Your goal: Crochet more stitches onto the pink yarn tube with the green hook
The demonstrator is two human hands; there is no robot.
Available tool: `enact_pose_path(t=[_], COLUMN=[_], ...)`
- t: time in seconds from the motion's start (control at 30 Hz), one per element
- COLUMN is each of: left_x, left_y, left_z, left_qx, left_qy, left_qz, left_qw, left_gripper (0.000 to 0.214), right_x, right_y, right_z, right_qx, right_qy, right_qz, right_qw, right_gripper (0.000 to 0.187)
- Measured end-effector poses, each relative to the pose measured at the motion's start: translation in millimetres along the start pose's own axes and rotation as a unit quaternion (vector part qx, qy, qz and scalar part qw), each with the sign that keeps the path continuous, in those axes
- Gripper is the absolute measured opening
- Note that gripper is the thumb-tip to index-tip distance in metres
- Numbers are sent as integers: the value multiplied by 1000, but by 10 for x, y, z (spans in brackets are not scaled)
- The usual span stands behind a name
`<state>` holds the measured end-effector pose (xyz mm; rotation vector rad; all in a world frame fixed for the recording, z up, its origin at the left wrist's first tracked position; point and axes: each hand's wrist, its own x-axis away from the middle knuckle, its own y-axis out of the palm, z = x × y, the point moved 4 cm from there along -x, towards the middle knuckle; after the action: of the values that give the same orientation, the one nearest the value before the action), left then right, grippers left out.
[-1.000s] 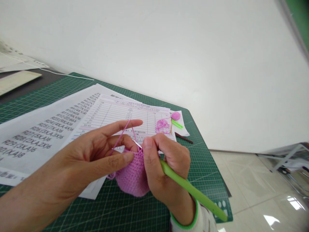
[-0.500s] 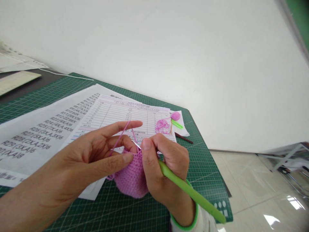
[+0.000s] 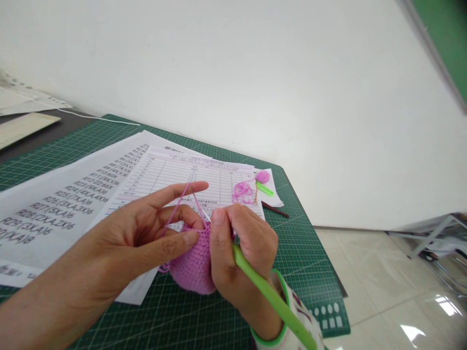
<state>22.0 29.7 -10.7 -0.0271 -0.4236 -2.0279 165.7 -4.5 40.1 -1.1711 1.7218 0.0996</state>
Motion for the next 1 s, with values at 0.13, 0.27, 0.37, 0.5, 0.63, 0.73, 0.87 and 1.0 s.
enact_pose_path(t=[0.13, 0.27, 0.37, 0.5, 0.63, 0.73, 0.87, 1.0], left_x=[-26, -26, -14, 9, 16, 1, -8, 15], left_y=[-5, -6, 7, 9, 13, 4, -5, 1], left_z=[-11, -22, -5, 18, 13, 19, 28, 3], left_qx=[0, 4, -4, -4, -9, -15, -5, -1], left_qy=[7, 18, 20, -2, -27, -27, -26, -25], left_qz=[-2, -9, -17, 8, 1, -7, 4, -14], left_qw=[1000, 1000, 1000, 1000, 1000, 1000, 1000, 1000], left_gripper=[71, 66, 65, 71, 76, 74, 76, 78], right_x=[12, 2, -13, -47, -91, -112, -114, -106], right_y=[0, -20, -41, -50, -66, -89, -99, -78], right_z=[12, 18, 10, 14, 48, 89, 126, 121], right_qx=[11, -34, -70, -129, -165, -198, -218, -178], right_qy=[13, 23, 18, 36, 69, 88, 100, 109], right_qz=[0, -7, -11, -41, -88, -117, -135, -127], right_qw=[1000, 999, 997, 990, 980, 969, 961, 970], right_gripper=[34, 34, 32, 33, 40, 39, 35, 39])
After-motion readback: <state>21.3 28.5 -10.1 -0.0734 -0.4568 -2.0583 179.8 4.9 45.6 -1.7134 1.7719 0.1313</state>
